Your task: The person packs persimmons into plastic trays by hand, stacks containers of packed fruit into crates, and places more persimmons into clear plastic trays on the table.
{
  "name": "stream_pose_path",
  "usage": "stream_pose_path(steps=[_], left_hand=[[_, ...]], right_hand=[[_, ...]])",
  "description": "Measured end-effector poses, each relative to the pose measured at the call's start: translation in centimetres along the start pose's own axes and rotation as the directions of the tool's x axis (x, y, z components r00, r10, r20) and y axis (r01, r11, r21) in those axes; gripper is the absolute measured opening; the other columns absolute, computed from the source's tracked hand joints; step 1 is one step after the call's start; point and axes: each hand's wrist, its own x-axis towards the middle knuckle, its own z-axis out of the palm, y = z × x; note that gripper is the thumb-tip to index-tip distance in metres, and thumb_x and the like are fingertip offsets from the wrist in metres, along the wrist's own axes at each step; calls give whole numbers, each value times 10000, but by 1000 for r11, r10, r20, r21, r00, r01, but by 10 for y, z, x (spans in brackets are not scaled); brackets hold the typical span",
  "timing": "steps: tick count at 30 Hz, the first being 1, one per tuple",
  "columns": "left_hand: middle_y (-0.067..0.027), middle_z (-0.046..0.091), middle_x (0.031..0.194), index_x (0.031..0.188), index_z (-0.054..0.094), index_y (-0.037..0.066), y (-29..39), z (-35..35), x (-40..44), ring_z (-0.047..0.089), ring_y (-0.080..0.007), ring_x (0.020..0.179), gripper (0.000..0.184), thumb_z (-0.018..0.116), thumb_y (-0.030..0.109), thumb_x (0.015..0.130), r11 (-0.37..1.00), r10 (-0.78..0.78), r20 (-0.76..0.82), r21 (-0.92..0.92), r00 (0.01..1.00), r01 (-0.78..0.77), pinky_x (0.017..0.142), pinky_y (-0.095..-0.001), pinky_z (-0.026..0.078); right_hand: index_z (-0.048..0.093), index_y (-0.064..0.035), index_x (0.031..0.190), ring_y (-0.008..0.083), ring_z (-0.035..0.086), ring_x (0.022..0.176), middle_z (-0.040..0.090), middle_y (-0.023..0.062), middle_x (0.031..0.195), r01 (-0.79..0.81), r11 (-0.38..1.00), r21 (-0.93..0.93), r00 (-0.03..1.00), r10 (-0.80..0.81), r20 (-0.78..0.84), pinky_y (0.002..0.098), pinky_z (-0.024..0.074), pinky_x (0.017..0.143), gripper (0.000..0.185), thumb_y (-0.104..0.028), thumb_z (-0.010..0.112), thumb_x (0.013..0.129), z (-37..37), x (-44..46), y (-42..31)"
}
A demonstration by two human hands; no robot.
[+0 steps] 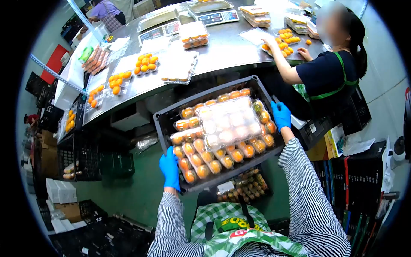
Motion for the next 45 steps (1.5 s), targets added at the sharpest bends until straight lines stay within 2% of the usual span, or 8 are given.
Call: stream_pose_path(steps=[4,9,12,22,26,28,32,45], left_hand=[[-120,608,622,712,640,-29,-7,0,9,578,-195,581,508,569,461,824,988,94,-7,123,996,-92,550,-372,438],[-97,602,588,698,636,-5,-11,0,15,571,-186,558,494,531,451,853,983,124,-6,136,992,-122,555,-362,436],[-99,613,667,1147,586,160,-37,-7,45,593,-202,568,290,447,184,894,883,273,154,351,950,-311,533,-359,463],[-202,626,712,1135,573,200,-49,5,58,630,-349,646,285,548,186,852,787,455,167,384,874,-483,564,-451,479],[-128,578,573,669,624,-50,-11,-2,9,537,-190,563,455,550,354,866,974,93,140,-220,986,-61,542,-385,412],[-150,602,643,775,619,-69,-23,-8,8,544,-175,606,447,553,359,883,960,165,190,-255,968,-114,574,-379,444],[-298,613,888,929,582,-29,-18,-11,-9,588,-453,850,459,497,422,915,975,223,102,-12,970,-223,698,-498,467],[-274,610,793,881,566,-7,-12,-15,-12,595,-445,738,444,491,430,909,968,247,97,4,964,-249,621,-518,465]], right_hand=[[621,-11,977,239,614,807,651,131,901,90,945,315,995,-75,-59,347,482,755,330,-288,690,812,-2,-1,20],[581,-3,1087,350,550,1024,573,197,1088,507,860,65,852,-488,-191,400,437,899,367,-187,680,785,-43,-84,-16],[537,-21,1179,362,523,1073,525,203,1202,648,758,-76,750,-653,-108,437,411,911,438,-193,657,794,-33,-141,-9],[479,-45,1259,329,529,1089,533,159,1243,574,725,-381,784,-621,0,425,408,882,496,-182,612,801,-18,-175,-7],[510,-68,1230,321,541,1063,559,155,1195,549,724,-418,814,-577,70,427,403,888,445,-176,596,806,-16,-174,-9],[529,-54,1209,330,557,1048,578,162,1169,575,711,-405,797,-598,83,426,424,881,423,-161,595,805,-16,-171,-6],[521,-35,1226,356,566,1045,586,197,1151,555,738,-383,823,-555,124,418,442,895,431,-115,570,805,-16,-172,-14],[521,-35,1257,323,421,1262,503,179,1303,453,774,-442,891,-405,204,403,299,1062,399,-95,461,867,-17,-170,-5]])
